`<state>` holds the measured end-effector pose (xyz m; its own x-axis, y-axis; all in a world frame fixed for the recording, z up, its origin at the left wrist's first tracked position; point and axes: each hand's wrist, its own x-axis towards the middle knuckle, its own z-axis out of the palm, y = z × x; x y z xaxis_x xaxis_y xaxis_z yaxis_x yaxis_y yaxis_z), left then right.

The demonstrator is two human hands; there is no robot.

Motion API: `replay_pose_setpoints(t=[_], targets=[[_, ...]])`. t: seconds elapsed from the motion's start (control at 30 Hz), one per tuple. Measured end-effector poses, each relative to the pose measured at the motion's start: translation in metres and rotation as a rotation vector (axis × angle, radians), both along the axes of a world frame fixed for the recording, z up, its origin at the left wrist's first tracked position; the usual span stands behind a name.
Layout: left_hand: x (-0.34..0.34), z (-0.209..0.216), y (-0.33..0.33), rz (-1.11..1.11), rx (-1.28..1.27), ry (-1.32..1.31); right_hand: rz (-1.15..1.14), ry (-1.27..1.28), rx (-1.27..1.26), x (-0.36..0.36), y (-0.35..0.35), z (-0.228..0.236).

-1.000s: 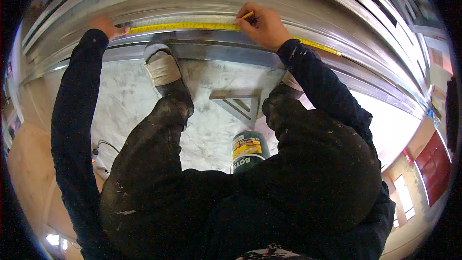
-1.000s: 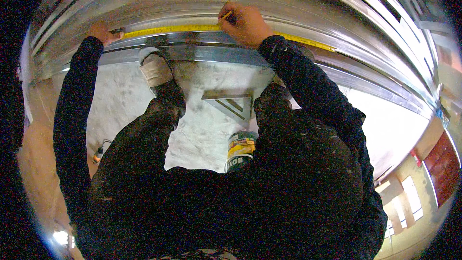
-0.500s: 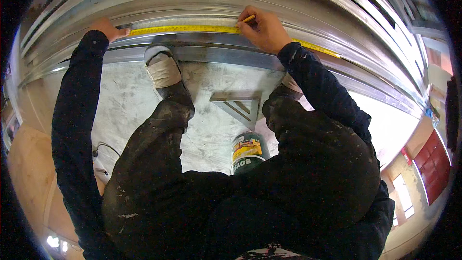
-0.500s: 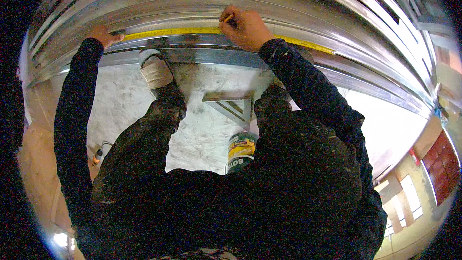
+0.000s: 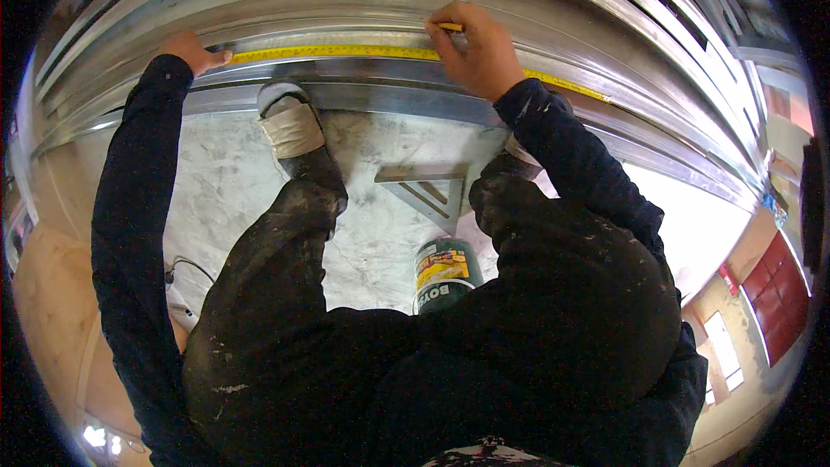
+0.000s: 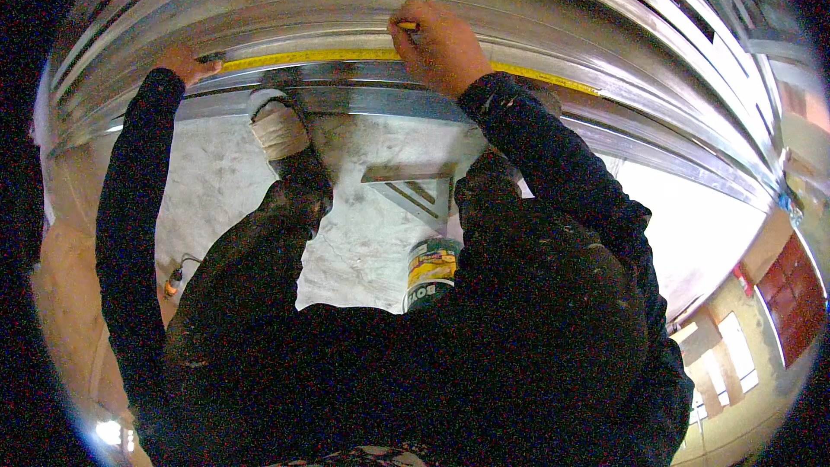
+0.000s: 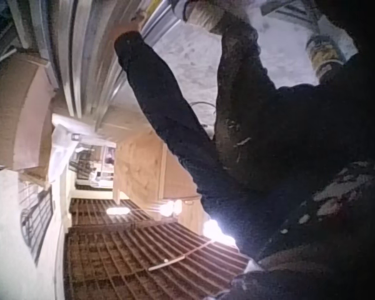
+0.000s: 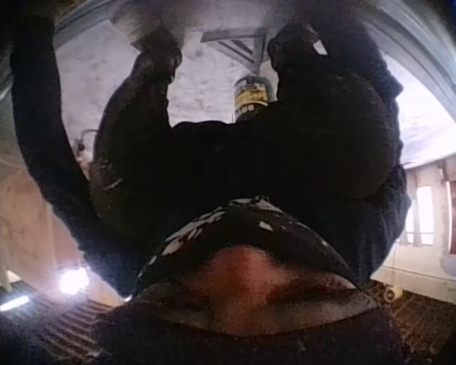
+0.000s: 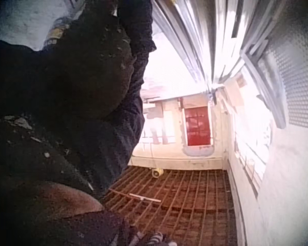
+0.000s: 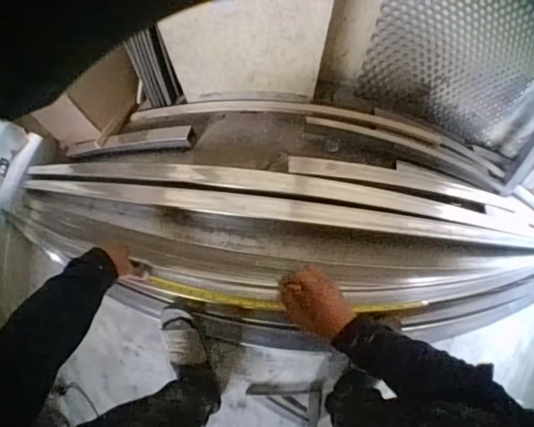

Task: Measuring and marking metal beams using a tape measure and a pencil.

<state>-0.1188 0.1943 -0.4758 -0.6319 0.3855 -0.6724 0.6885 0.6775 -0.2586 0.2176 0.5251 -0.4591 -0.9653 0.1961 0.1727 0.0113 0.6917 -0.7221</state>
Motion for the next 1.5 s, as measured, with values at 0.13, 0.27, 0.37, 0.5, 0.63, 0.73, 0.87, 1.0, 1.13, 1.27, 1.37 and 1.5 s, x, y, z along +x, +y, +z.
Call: replay_pose_setpoints(t=[0.13, 0.27, 0.37, 0.5, 0.63, 0.73, 0.87, 1.0, 1.13, 1.27, 1.37, 1.5], targets=[[0.011, 0.009, 0.017, 0.037, -0.015, 0.0, -0.104, -0.236, -0.396, 0.009, 0.002, -0.007], [0.01, 0.006, 0.017, -0.012, -0.042, 0.049, -0.088, -0.296, -0.37, 0.016, 0.007, -0.015], [0.009, 0.003, 0.007, -0.054, -0.021, 0.082, -0.051, -0.274, -0.335, 0.015, 0.007, -0.015], [0.025, 0.026, 0.041, 0.024, -0.115, 0.027, -0.041, -0.325, -0.367, 0.02, 0.011, -0.017], [0.018, 0.021, 0.027, -0.016, -0.116, 0.05, -0.019, -0.302, -0.37, 0.016, 0.009, -0.018], [0.018, 0.021, 0.027, -0.003, -0.107, 0.058, -0.022, -0.318, -0.364, 0.016, 0.009, -0.018], [0.018, 0.021, 0.027, 0.041, -0.095, 0.049, -0.022, -0.336, -0.386, 0.017, 0.009, -0.016], [0.017, 0.019, 0.025, 0.053, -0.083, 0.071, -0.021, -0.335, -0.406, 0.016, 0.008, -0.015], [0.015, 0.016, 0.027, 0.064, -0.123, 0.032, -0.005, -0.288, -0.371, 0.015, 0.008, -0.017], [0.016, 0.018, 0.026, 0.034, -0.094, 0.036, 0.102, -0.146, 0.178, 0.01, 0.012, -0.011], [0.016, 0.017, 0.023, 0.007, -0.074, 0.061, -0.124, 0.08, 0.09, 0.014, 0.011, -0.004], [0.019, 0.017, 0.029, 0.005, -0.113, 0.048, -0.168, -0.2, -0.306, 0.021, 0.013, -0.005]])
